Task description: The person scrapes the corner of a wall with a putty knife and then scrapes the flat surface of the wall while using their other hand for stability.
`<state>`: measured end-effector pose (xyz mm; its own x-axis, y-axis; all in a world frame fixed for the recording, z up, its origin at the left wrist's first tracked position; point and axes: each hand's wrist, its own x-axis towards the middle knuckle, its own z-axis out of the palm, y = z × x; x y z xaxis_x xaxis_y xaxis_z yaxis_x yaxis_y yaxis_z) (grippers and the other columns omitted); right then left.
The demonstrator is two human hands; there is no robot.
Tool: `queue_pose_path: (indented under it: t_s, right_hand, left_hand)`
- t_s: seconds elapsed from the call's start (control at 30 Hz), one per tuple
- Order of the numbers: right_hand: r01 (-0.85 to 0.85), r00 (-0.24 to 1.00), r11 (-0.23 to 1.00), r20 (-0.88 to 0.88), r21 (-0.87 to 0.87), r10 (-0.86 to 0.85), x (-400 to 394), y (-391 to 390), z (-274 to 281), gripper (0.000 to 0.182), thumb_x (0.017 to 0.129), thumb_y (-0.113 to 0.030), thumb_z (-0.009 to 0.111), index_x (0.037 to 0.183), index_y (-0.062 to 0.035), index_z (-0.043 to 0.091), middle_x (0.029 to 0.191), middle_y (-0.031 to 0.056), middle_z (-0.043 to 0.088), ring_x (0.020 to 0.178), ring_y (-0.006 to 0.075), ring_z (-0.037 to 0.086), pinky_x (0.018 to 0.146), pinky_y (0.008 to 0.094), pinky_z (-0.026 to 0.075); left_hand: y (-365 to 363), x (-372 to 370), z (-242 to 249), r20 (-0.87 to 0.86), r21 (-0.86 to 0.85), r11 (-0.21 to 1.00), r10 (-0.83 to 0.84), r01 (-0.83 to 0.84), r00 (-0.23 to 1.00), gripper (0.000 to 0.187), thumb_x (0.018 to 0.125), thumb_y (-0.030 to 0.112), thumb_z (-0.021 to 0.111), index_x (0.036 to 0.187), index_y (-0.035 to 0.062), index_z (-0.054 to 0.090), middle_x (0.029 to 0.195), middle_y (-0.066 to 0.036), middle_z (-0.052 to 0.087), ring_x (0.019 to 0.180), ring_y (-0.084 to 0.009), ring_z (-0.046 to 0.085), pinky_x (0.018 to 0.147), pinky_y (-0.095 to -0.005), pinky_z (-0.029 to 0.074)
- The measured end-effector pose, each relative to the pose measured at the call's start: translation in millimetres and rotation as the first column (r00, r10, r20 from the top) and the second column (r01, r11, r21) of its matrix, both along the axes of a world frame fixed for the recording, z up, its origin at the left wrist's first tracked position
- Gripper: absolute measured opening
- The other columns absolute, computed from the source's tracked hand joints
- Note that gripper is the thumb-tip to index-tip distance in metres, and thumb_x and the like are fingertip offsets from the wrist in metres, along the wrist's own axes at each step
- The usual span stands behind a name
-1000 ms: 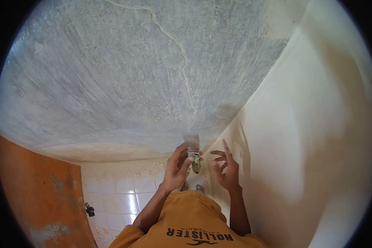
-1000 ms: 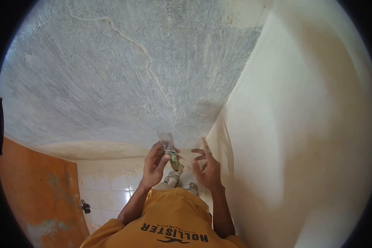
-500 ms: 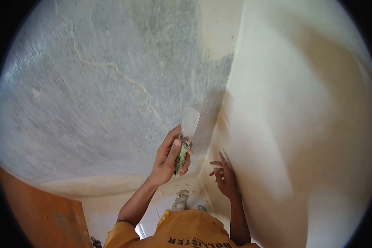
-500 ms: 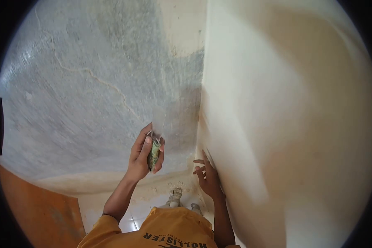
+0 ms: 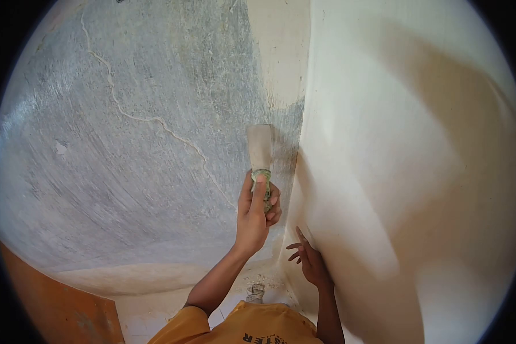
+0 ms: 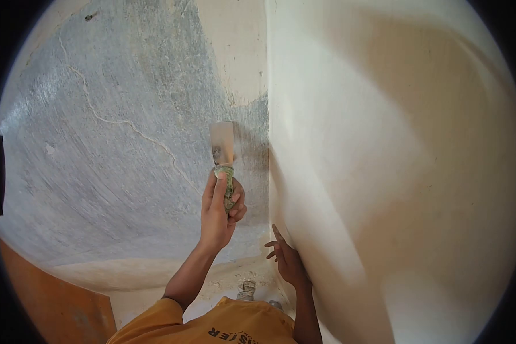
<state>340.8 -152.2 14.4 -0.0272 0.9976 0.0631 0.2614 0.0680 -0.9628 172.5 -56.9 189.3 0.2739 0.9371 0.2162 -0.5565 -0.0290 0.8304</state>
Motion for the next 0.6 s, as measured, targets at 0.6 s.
queue_pose_path:
  t_s: [0.6]
  right_hand:
    - [-0.026,0.999,0.998,0.036,0.060,0.024,1.9,1.2,-11.6,0.052,0.116,-0.026,0.034,0.167,-0.0163,0.028,0.103,0.0118,0.071,0.080,0.0191,0.070,0.082,0.0344,0.057]
  left_hand:
    - [-15.0,17.0,6.8,0.138,0.071,0.997,-0.052,0.042,0.989,0.059,0.114,0.030,0.047,0.166,0.0156,0.025,0.093,0.001,0.051,0.063,-0.0047,0.044,0.049,-0.0185,0.035]
